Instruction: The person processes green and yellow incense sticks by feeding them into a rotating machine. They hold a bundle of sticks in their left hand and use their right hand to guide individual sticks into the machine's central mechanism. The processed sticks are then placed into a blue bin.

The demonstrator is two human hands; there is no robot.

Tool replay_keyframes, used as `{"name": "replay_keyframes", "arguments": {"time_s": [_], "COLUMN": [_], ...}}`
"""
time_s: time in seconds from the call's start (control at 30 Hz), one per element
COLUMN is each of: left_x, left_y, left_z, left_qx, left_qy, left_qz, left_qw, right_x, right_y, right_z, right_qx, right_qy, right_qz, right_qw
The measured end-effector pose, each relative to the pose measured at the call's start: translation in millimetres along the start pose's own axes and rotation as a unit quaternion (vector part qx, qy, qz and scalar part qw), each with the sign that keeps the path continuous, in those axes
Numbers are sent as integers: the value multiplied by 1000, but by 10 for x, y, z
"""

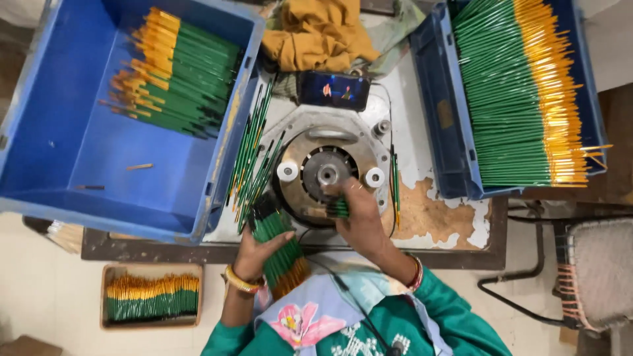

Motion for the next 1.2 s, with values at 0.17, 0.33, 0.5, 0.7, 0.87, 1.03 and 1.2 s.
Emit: {"name": "replay_keyframes", "arguments": {"time_s": [0.17,0.33,0.5,0.7,0.87,1.03,1.2], "left_x": [-62,-106,-199,-273,-84,30,28], "left_y": [299,269,483,-38,-191,-300,-278], "left_z": [383,294,423,52,-63,-287,-282], "left_qx": [-151,-80,-165,55,196,157,99], "left_qy": [121,63,200,17,-145,-102,-87], "left_qz": [-108,-105,-255,67,106,109,52], "left_qw": [975,989,932,996,964,976,990], "right_x": [-7,8,127,-35,-257,-202,-194], "right_y": [62,-38,135,-480,134,471,460], "right_z": [-56,14,209,143,588,881,822], "right_qx": [-29,3,100,-110,102,142,46], "right_qy": [-26,98,24,164,117,124,39], "right_qz": [-155,-246,-301,-48,-68,-85,-39], "right_qw": [987,964,948,979,986,978,997]}}
Point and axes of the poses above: each hand's wrist, its own x-axis away from the middle knuckle, its own y-axis out of the palm, z = x × y, the point moved 2 cm from there along -x, towards the middle knuckle, and after that the axes turned 14 degrees about y, right-handed, at the moved point
